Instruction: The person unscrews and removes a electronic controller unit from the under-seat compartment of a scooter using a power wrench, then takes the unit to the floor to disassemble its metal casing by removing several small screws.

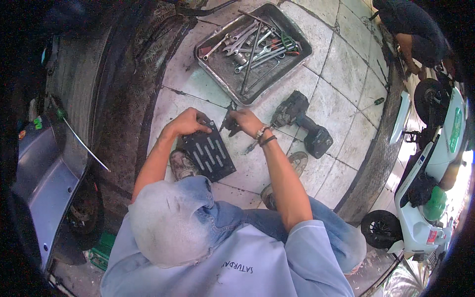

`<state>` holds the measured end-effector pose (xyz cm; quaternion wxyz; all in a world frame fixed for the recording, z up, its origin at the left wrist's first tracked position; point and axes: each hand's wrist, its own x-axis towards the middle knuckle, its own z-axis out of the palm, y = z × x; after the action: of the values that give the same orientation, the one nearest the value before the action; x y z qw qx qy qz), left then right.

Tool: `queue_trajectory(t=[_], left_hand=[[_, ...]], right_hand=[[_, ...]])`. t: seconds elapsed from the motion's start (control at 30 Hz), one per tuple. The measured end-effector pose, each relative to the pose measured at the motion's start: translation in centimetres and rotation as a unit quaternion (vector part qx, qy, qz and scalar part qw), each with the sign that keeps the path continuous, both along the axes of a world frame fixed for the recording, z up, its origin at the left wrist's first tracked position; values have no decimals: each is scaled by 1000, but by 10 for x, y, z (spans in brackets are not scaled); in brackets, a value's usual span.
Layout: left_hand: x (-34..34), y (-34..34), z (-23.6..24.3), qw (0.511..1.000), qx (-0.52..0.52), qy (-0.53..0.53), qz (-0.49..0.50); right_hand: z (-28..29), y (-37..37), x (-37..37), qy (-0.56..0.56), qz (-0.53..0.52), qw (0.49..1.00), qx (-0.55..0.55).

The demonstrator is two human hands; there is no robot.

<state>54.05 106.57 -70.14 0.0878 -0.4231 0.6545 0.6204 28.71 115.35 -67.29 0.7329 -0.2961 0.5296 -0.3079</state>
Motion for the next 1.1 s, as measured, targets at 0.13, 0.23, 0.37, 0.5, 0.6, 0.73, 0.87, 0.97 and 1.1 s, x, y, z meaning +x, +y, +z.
queue_trajectory(t=[0.13, 0.23, 0.37, 0.5, 0.6, 0.73, 0.87, 0.97, 1.1], left_hand=[[-9, -3, 9, 1000, 0, -2, -17], [-1, -1, 14, 1000, -15, 1, -14], [-4, 1, -4, 1000, -18, 8, -1], [0, 4, -7, 999, -14, 26, 13], [2, 3, -3, 1000, -13, 16, 13], [-2, 2, -15, 999, -29, 43, 1], [-2, 4, -4, 999, -5, 33, 10], [2, 4, -7, 1000, -13, 13, 20], [1, 4, -10, 997, -15, 76, 21]], right_hand=[[-5, -14, 21, 346, 173, 921, -42], [0, -17, 54, 418, 180, 890, 6], [-11, -17, 61, 468, 194, 862, -29], [0, -20, 71, 497, 240, 830, -77], [15, -22, 67, 493, 259, 827, -83], [-1, -20, 62, 496, 247, 831, -43], [8, -16, 68, 495, 258, 821, -124], [21, -25, 72, 495, 272, 815, -132], [12, -27, 77, 489, 293, 821, -43]])
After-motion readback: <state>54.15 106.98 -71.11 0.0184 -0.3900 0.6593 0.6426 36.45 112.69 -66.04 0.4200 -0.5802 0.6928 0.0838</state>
